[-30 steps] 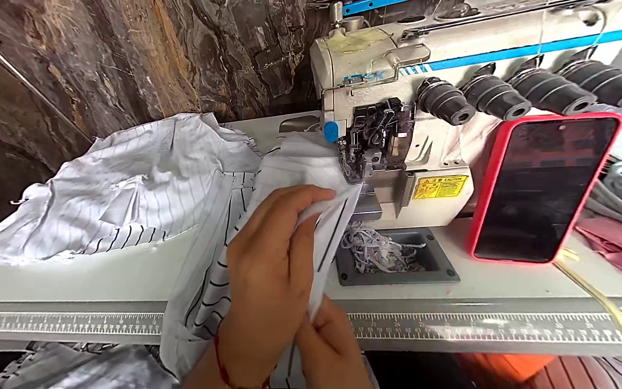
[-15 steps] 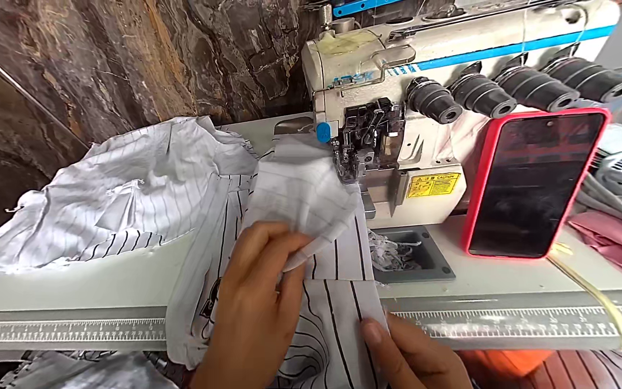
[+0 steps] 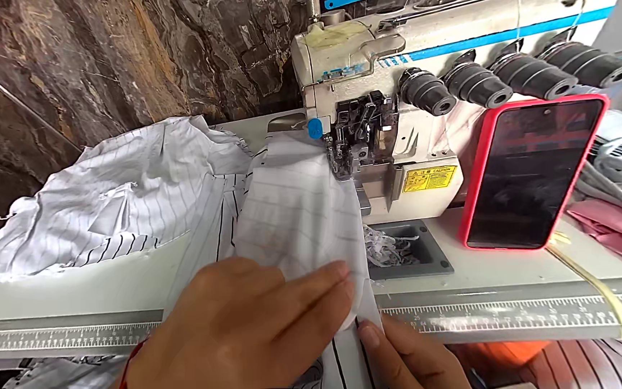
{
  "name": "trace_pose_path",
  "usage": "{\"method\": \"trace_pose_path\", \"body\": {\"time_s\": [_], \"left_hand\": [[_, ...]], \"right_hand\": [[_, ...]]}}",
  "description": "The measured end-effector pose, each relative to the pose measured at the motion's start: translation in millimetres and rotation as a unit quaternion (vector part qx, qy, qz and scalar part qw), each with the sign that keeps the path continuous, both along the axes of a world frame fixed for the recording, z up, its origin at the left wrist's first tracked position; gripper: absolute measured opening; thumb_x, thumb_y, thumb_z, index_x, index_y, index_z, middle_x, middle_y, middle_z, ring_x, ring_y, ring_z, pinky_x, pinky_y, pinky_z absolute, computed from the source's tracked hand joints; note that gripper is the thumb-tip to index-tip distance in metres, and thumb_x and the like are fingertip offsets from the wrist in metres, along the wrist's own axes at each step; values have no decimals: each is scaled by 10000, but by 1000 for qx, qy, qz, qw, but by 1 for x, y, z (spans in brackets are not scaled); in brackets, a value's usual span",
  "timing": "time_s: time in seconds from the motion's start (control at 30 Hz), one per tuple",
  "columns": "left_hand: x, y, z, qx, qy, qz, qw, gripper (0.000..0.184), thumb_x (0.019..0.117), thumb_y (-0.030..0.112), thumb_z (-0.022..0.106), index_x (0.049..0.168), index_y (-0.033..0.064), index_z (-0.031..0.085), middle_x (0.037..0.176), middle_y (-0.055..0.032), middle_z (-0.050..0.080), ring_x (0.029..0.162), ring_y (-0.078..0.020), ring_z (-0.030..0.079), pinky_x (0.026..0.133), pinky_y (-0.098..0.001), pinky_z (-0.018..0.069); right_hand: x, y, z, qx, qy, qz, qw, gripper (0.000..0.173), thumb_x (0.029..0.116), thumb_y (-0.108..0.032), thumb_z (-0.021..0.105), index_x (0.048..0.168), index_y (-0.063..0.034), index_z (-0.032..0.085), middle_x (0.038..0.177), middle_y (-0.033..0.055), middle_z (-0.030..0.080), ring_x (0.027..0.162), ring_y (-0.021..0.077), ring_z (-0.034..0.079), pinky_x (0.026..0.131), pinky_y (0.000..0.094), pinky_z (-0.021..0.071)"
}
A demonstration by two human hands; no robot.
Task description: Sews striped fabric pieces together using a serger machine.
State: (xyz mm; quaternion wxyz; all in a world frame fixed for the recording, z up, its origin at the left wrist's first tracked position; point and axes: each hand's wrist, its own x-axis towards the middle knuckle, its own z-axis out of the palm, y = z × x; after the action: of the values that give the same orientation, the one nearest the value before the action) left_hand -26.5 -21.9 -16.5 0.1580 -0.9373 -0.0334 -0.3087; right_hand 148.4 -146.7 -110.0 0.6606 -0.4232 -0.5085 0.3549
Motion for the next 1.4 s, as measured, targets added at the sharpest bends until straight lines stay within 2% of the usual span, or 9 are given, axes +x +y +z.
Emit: {"method": "trace_pose_path", "body": {"time_s": [0.33,0.8,0.9,1.03,1.13,1.2,1.3,1.37,1.4], "left_hand": [[9,-14,-39,-38,-63,27,997,156,1041,191,592,1127,137,710,1096,-4,783,517,-128,476,508,-275,338],[73,7,-20,7,-150,169,974,206,969,139,597,984,102,798,990,-41,795,588,-130,666,450,-257,419],[78,4,-18,-5,-138,203,969,198,944,116,601,986,97,793,1011,-49,791,576,-142,666,429,-265,421],[48,8,-4,-71,-123,248,958,274,886,30,615,1115,67,761,991,-74,743,801,-240,696,618,-370,550],[36,18,3,-191,-214,163,944,225,972,78,554,1058,62,761,1054,-13,731,1020,-82,655,901,-222,527],[45,19,0,-234,-274,83,929,180,1000,53,568,1052,13,736,1044,-25,725,995,-3,662,890,-143,537],[40,20,0,-114,-239,43,963,177,1017,57,566,1055,-6,727,1065,-105,740,1018,-81,695,877,-190,552],[28,19,-1,-36,-172,36,984,156,1029,107,589,1050,70,739,1091,-65,774,937,-89,729,774,-202,563],[25,17,-6,-17,-148,31,988,146,1026,124,597,1053,112,740,1078,-30,782,786,-82,695,648,-211,502]], "right_hand": [[-4,-9,2,-16,-25,18,999,277,1075,-103,492,999,79,686,826,-7,715,793,-70,648,742,160,545],[14,61,18,27,-30,-82,996,293,1063,-146,480,839,-109,665,672,-113,605,614,-69,579,560,109,480],[15,62,14,29,-26,-93,995,272,1062,-134,474,892,-90,682,725,-107,639,677,-68,608,618,110,504],[2,48,10,-3,31,-74,997,202,1066,-75,465,1137,18,630,952,-63,720,874,-35,687,800,175,590],[-32,53,7,-27,137,-39,989,239,1089,-95,394,1182,34,572,964,-59,698,889,-34,678,831,194,584],[-57,56,6,-33,189,14,981,222,1088,-90,405,1127,19,595,938,-60,706,883,-37,680,842,199,583],[-55,45,7,-21,157,4,987,168,1052,-49,470,1146,47,572,962,-52,714,903,-46,680,855,194,578],[-37,38,3,8,106,-67,992,236,1063,-75,463,1225,84,527,1042,-41,688,961,-54,664,881,184,574],[-30,36,-1,28,95,-104,990,200,1071,-92,466,1166,27,594,1038,-63,702,963,-52,663,874,182,572]]}}
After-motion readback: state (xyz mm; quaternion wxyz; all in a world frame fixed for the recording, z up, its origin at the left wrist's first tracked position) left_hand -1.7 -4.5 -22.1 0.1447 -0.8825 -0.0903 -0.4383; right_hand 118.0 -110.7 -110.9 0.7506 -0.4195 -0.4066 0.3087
